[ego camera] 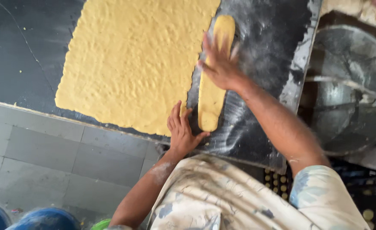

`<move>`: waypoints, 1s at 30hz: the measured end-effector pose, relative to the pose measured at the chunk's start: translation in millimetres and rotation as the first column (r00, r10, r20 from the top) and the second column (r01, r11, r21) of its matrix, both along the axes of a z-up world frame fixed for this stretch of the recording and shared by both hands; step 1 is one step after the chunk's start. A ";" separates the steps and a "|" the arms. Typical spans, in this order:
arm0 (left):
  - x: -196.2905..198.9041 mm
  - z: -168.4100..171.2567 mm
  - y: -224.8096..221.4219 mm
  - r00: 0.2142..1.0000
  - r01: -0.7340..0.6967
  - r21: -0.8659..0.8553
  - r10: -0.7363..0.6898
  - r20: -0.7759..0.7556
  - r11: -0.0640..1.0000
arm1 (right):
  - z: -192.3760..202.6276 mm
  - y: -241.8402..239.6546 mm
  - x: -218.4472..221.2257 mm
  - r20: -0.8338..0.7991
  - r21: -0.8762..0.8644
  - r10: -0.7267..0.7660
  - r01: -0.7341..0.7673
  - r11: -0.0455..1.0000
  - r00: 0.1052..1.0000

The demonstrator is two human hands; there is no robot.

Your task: The person spreads a large sheet of yellow dough onto a black tabletop by hand, uses a small container of white powder to dust the surface, then rolls a separate piece of dough into a cylinder and uses hands to flatten and shape sections of the dough sheet.

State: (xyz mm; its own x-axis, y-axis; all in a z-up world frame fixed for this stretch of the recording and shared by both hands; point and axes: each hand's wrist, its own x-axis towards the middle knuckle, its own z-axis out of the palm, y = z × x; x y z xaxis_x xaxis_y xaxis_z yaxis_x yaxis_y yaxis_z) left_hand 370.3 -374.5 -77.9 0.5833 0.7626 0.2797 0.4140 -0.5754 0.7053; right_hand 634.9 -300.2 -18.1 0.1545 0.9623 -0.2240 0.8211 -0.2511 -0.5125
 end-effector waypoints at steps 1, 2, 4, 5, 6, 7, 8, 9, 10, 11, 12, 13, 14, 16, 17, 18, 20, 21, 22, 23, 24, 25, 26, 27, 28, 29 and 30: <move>-1.3 -2.1 -0.8 1.000 -0.004 0.002 0.004 -0.003 1.000 | -2.8 -18.0 -8.6 0.245 0.168 -0.081 0.040 0.985 0.966; -5.7 -2.9 -4.4 1.000 -0.008 0.004 0.008 -0.007 1.000 | -9.5 -38.4 -21.8 0.460 0.332 -0.194 0.035 0.943 0.866; -1.8 -2.6 1.1 1.000 -0.003 0.033 0.002 0.016 0.999 | -32.6 -50.9 -68.0 0.450 0.335 -0.175 0.016 0.942 0.876; -8.2 -3.3 -5.2 1.000 -0.003 0.028 0.002 0.010 1.000 | -43.2 -58.7 -85.3 0.434 0.317 -0.153 0.008 0.948 0.888; -4.4 -6.9 -3.5 1.000 -0.001 0.021 0.000 0.019 1.000 | -45.4 -50.1 -74.6 0.359 0.146 -0.076 0.024 0.989 0.930; -2.4 -10.9 -1.1 1.000 0.014 0.011 -0.014 0.013 1.000 | -42.5 -35.6 -58.2 0.253 -0.035 -0.024 0.034 0.999 0.967; -6.8 -12.9 -3.4 1.000 0.028 0.000 -0.028 0.007 1.000 | -36.3 -31.6 -49.7 0.134 -0.214 0.008 0.021 0.977 0.991; -5.9 -12.5 1.2 0.999 0.033 0.006 -0.033 0.010 0.999 | -22.4 -29.0 -37.8 0.077 -0.197 -0.029 0.043 0.979 0.997; -7.2 -11.7 6.7 0.999 0.038 0.011 -0.038 0.014 0.999 | -6.9 -26.8 -27.1 0.020 -0.180 -0.063 0.066 0.981 0.998; -13.8 -12.2 1.2 0.999 0.038 -0.007 -0.038 0.004 0.999 | 1.4 -32.8 -27.2 -0.052 -0.187 -0.092 0.080 0.979 0.994; -16.0 -13.2 -3.5 0.999 0.035 -0.012 -0.035 -0.005 0.999 | -0.2 -44.6 -44.2 0.303 -0.211 -0.065 0.133 0.968 0.951; -15.8 -13.5 -2.4 0.999 0.037 -0.007 -0.037 -0.012 0.999 | -8.5 -59.8 -75.4 0.620 -0.208 -0.025 0.195 0.959 0.785; -15.7 -13.7 -1.9 0.999 0.038 -0.001 -0.038 -0.019 0.999 | -15.0 -70.5 -95.8 0.856 -0.185 0.027 0.257 0.949 0.517; -14.0 -14.9 -6.2 0.998 0.041 -0.024 -0.042 -0.045 0.999 | -29.9 -75.8 -109.5 0.639 0.036 -0.120 0.126 0.991 0.760; -19.4 -17.0 -10.7 0.997 0.033 -0.038 -0.036 -0.066 0.999 | -39.4 -80.0 -116.3 0.487 0.156 -0.144 0.077 0.985 0.861; -19.0 -20.6 -8.1 0.998 0.020 -0.012 -0.021 -0.056 1.000 | -43.3 -69.7 -102.7 0.372 0.002 -0.061 0.064 0.998 0.926; -16.8 -27.0 -8.7 0.998 0.047 0.014 -0.046 -0.045 0.999 | -39.6 -53.6 -61.5 0.080 -0.313 0.005 0.020 0.949 0.997; -14.3 -26.1 -6.4 0.998 0.040 0.008 -0.040 -0.047 0.999 | -34.1 -53.4 -52.0 0.113 -0.233 -0.056 0.081 0.969 0.992; -13.8 -24.5 -5.4 0.998 0.034 0.002 -0.034 -0.049 0.999 | -28.2 -54.1 -44.1 0.141 -0.149 -0.119 0.140 0.979 0.983; -18.5 -24.4 -9.8 0.998 0.032 -0.016 -0.033 -0.061 0.999 | -29.0 -60.6 -45.3 0.153 -0.075 -0.187 0.200 0.977 0.970; -22.1 -25.1 -12.8 0.996 0.027 -0.019 -0.029 -0.083 0.999 | -41.8 -74.9 -72.5 0.280 -0.038 -0.206 0.225 0.974 0.938; -19.0 -25.6 -13.4 0.995 0.017 -0.020 -0.019 -0.094 1.000 | -55.8 -91.8 -111.5 0.410 0.007 -0.221 0.240 0.971 0.885; -15.7 -26.8 -13.1 0.994 0.007 -0.020 -0.009 -0.104 1.000 | -61.5 -98.9 -130.0 0.531 0.055 -0.238 0.247 0.967 0.813; -12.9 -29.1 -11.9 0.996 0.015 -0.012 -0.016 -0.093 1.000 | -60.5 -96.4 -125.6 0.485 0.039 -0.225 0.236 0.971 0.845; -9.3 -32.6 -9.4 0.996 0.023 -0.004 -0.023 -0.081 1.000 | -58.0 -91.1 -117.3 0.437 0.024 -0.212 0.225 0.974 0.874; -17.3 -37.4 -16.9 0.996 0.034 -0.010 -0.035 -0.088 0.999 | -58.9 -92.7 -118.6 0.374 -0.008 -0.197 0.216 0.976 0.906; -26.7 -40.4 -29.1 0.996 0.029 -0.014 -0.031 -0.085 0.999 | -55.2 -95.5 -110.9 0.242 -0.158 -0.154 0.196 0.968 0.958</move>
